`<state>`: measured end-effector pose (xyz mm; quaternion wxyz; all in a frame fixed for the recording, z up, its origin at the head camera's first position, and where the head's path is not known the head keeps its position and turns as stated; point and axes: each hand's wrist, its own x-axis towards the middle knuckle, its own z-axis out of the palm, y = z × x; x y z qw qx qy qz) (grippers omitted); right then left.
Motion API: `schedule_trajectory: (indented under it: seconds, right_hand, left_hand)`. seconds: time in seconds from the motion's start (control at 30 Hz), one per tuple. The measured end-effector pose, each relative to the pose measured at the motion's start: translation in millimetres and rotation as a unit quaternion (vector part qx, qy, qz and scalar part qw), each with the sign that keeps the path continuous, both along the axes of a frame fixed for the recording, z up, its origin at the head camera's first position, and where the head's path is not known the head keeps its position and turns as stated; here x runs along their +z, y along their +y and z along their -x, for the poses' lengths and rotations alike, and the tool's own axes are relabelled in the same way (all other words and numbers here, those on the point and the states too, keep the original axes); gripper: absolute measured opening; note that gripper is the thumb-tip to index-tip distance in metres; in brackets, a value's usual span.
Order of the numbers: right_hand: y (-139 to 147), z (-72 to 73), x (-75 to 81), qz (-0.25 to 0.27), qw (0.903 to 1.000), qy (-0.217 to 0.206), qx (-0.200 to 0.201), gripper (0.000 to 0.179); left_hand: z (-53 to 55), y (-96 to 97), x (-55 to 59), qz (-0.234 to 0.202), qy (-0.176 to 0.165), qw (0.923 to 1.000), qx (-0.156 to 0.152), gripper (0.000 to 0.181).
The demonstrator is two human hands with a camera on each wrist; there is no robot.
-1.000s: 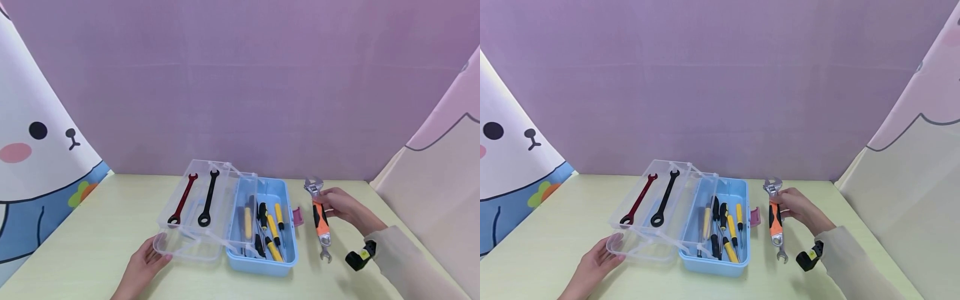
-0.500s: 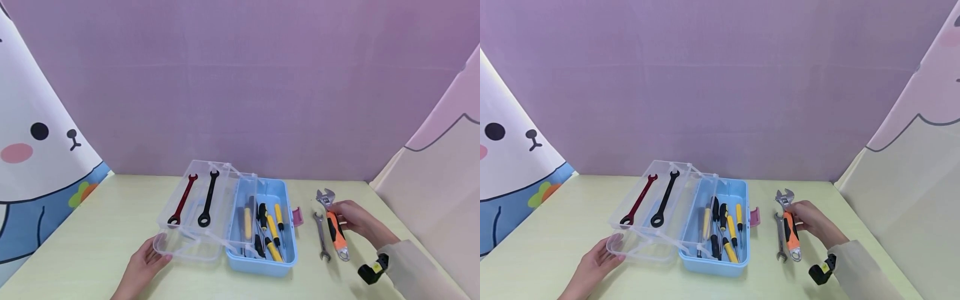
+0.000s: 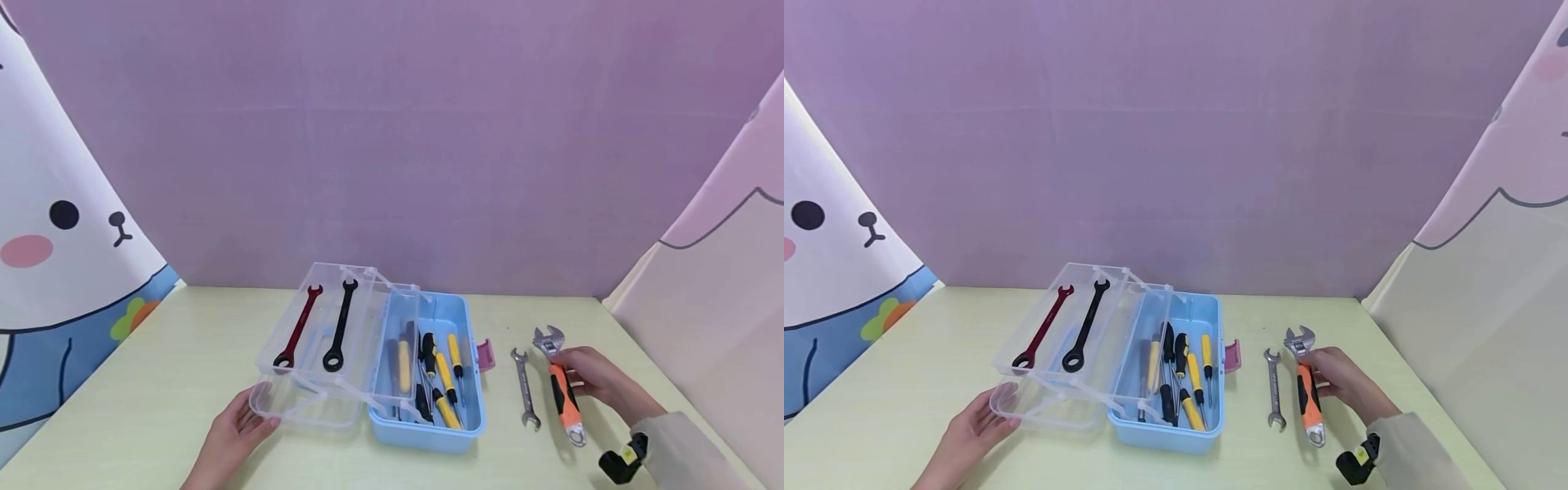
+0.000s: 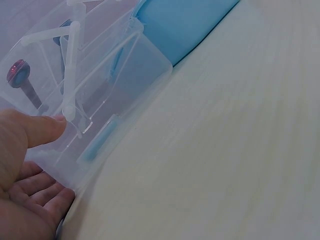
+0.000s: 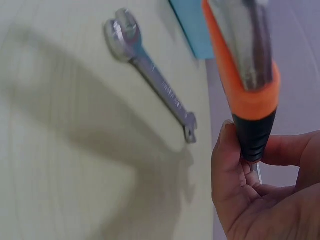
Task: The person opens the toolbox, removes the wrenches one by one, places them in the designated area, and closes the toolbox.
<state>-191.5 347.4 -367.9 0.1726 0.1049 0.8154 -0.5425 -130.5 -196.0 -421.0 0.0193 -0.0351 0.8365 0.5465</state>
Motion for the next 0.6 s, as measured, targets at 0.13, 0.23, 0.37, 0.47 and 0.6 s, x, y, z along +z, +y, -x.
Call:
schedule_trajectory:
  seconds: [0.13,0.23,0.37,0.47,0.6]
  right_hand:
    - [5.4,-0.9,-4.6,-0.014,0.9999,-0.001,-0.009,0.024]
    - [8.3,-1.5,-7.1,-0.025,0.9996,0.001,-0.012,0.025]
    - [12.1,-1.1,-11.2,-0.035,0.9993,0.004,-0.016,0.024]
    - [14.9,-0.3,-14.5,-0.043,0.9988,0.003,-0.021,0.022]
    - [17.7,-0.1,-18.1,-0.052,0.9984,0.004,-0.022,0.021]
  left_hand:
    - [-0.4,-0.1,0.1,-0.002,0.003,1.0,0.0,0.066]
    - [-0.1,-0.3,0.3,0.001,0.002,1.0,-0.001,0.066]
    - [0.4,-0.4,0.5,0.004,-0.003,1.0,-0.002,0.067]
    - [0.5,0.0,0.9,0.002,-0.002,1.0,-0.001,0.066]
    - [0.7,0.4,0.6,-0.002,0.004,1.0,-0.001,0.066]
